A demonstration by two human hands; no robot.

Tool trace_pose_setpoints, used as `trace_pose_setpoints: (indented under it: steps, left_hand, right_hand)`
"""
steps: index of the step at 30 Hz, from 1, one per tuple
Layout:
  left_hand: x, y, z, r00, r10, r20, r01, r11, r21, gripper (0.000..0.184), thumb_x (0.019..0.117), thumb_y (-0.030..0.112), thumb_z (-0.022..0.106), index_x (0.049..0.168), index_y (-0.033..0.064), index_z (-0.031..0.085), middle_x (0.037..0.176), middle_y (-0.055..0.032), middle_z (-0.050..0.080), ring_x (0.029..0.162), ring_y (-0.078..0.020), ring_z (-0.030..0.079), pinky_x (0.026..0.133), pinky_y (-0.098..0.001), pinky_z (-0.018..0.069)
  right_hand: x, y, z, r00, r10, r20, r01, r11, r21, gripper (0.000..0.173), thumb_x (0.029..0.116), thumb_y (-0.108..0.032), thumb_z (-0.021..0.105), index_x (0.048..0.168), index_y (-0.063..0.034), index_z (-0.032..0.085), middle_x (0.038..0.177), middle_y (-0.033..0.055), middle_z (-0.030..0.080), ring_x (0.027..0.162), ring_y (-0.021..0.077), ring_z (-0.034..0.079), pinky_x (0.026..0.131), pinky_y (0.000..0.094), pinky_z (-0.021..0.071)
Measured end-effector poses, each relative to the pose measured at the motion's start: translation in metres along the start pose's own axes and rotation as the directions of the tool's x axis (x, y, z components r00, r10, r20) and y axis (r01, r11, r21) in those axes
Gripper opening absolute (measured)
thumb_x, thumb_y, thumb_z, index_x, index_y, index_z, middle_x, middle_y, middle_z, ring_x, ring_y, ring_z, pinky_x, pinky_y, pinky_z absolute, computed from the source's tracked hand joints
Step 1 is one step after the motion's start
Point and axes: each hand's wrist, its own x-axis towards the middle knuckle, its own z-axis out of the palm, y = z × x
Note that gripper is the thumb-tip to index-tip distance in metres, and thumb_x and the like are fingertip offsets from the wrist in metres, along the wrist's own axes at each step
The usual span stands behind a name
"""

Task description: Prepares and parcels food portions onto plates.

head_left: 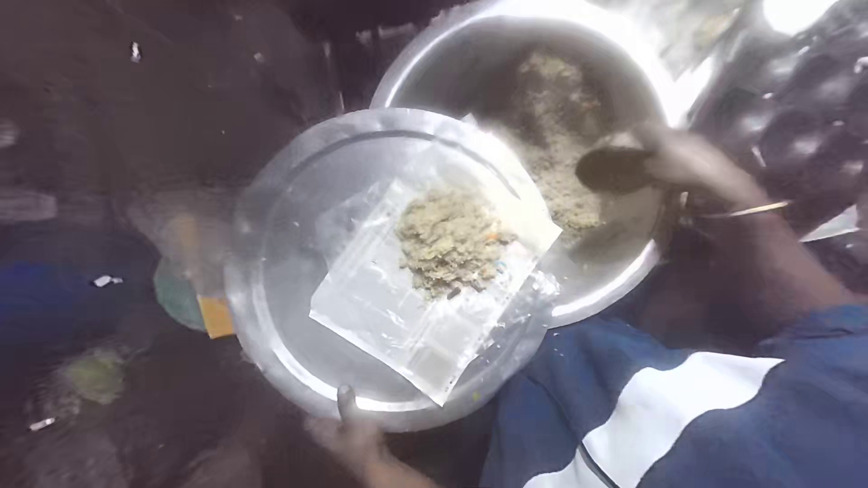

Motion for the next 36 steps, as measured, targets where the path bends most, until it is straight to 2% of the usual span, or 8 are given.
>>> trace_pose_setpoints:
  steps: [4, 9, 15, 19, 24, 28, 31, 36]
  left_hand:
    - [0.015, 0.022, 0.036, 0.991, 0.075, 0.109, -0.08, 0.996, 0.044, 0.059, 0.1004, 0.011, 0.059, 0.15, -0.0065, 0.032, 0.141, -0.0215, 0.052, 0.126, -0.0146, 0.056, 0.107, -0.0296, 0.0481]
    - [0.026, 0.055, 0.093, 0.957, 0.171, 0.233, -0.22, 0.954, 0.205, 0.068, 0.1018, 0.022, 0.059, 0.155, -0.0052, 0.027, 0.152, -0.027, 0.043, 0.141, -0.0287, 0.045, 0.118, -0.0402, 0.0373]
    - [0.026, 0.101, 0.162, 0.896, 0.285, 0.339, -0.425, 0.768, 0.479, 0.073, 0.1016, 0.034, 0.058, 0.157, -0.0029, 0.027, 0.157, -0.0326, 0.031, 0.145, -0.0476, 0.034, 0.118, -0.0597, 0.0304]
    - [0.011, 0.109, 0.184, 0.796, 0.478, 0.37, -0.602, 0.567, 0.562, 0.081, 0.0998, 0.05, 0.05, 0.161, 0.0035, 0.023, 0.165, -0.0302, 0.013, 0.151, -0.0523, 0.014, 0.115, -0.0725, 0.018]
    - [-0.05, 0.152, 0.204, 0.75, 0.438, 0.495, -0.651, 0.621, 0.437, 0.102, 0.0848, 0.045, 0.076, 0.154, -0.0102, 0.026, 0.154, -0.0387, 0.03, 0.139, -0.0576, 0.035, 0.111, -0.0662, 0.0349]
    - [-0.054, 0.158, 0.21, 0.792, 0.33, 0.514, -0.553, 0.745, 0.374, 0.122, 0.0738, 0.033, 0.091, 0.157, -0.009, 0.013, 0.152, -0.0404, 0.031, 0.135, -0.0545, 0.043, 0.109, -0.0588, 0.0436]
    - [-0.036, 0.176, 0.211, 0.749, 0.247, 0.614, -0.562, 0.727, 0.394, 0.123, 0.0743, 0.03, 0.092, 0.16, -0.0031, 0.01, 0.137, -0.0379, 0.052, 0.118, -0.0503, 0.061, 0.098, -0.0597, 0.0517]
    - [-0.018, 0.193, 0.207, 0.642, 0.139, 0.754, -0.648, 0.625, 0.435, 0.07, 0.0904, 0.054, 0.072, 0.129, -0.0041, 0.061, 0.117, -0.028, 0.067, 0.113, -0.0442, 0.064, 0.096, -0.0625, 0.0495]
  right_hand:
    - [-0.001, 0.017, 0.022, 0.989, -0.055, 0.136, 0.079, 0.982, -0.174, 0.067, 0.0898, -0.031, 0.077, 0.148, -0.0143, 0.049, 0.133, 0.022, 0.061, 0.11, 0.0477, 0.065, 0.085, 0.0726, 0.0506]
    - [-0.013, 0.019, 0.014, 0.915, -0.297, -0.274, 0.353, 0.917, 0.186, 0.034, 0.1019, -0.027, 0.059, 0.131, -0.0097, 0.065, 0.119, 0.0114, 0.069, 0.102, 0.0256, 0.07, 0.093, 0.0512, 0.0562]
    - [-0.009, 0.014, 0.044, 0.874, -0.183, -0.45, 0.221, 0.975, 0.032, 0.053, 0.097, -0.039, 0.068, 0.133, -0.0005, 0.061, 0.121, 0.0249, 0.062, 0.116, 0.0434, 0.06, 0.094, 0.0571, 0.0529]
    - [-0.02, 0.011, 0.029, 0.926, -0.08, -0.369, 0.108, 0.993, 0.055, 0.035, 0.0981, -0.031, 0.067, 0.114, -0.0003, 0.066, 0.1, 0.024, 0.067, 0.097, 0.0438, 0.067, 0.077, 0.0606, 0.0555]
    - [-0.021, -0.001, 0.024, 0.942, 0.04, -0.333, 0.011, 0.988, 0.151, 0.038, 0.1034, -0.021, 0.05, 0.137, -0.0065, 0.061, 0.141, 0.0245, 0.054, 0.133, 0.0414, 0.051, 0.109, 0.0523, 0.0461]
    - [-0.042, -0.028, 0.034, 0.949, 0.26, -0.178, -0.2, 0.933, 0.3, 0.07, 0.0994, -0.028, 0.06, 0.156, -0.0013, 0.03, 0.136, 0.0261, 0.055, 0.116, 0.0403, 0.064, 0.097, 0.0534, 0.0544]
    - [-0.047, -0.027, 0.029, 0.929, 0.366, -0.057, -0.322, 0.873, 0.367, 0.062, 0.0965, -0.037, 0.065, 0.145, -0.003, 0.044, 0.12, 0.0239, 0.066, 0.11, 0.0413, 0.067, 0.092, 0.06, 0.053]
    - [-0.058, -0.029, 0.051, 0.911, 0.307, -0.274, -0.19, 0.904, 0.383, 0.039, 0.1071, -0.035, 0.05, 0.127, -0.0057, 0.065, 0.111, 0.024, 0.07, 0.106, 0.0441, 0.067, 0.089, 0.065, 0.0518]
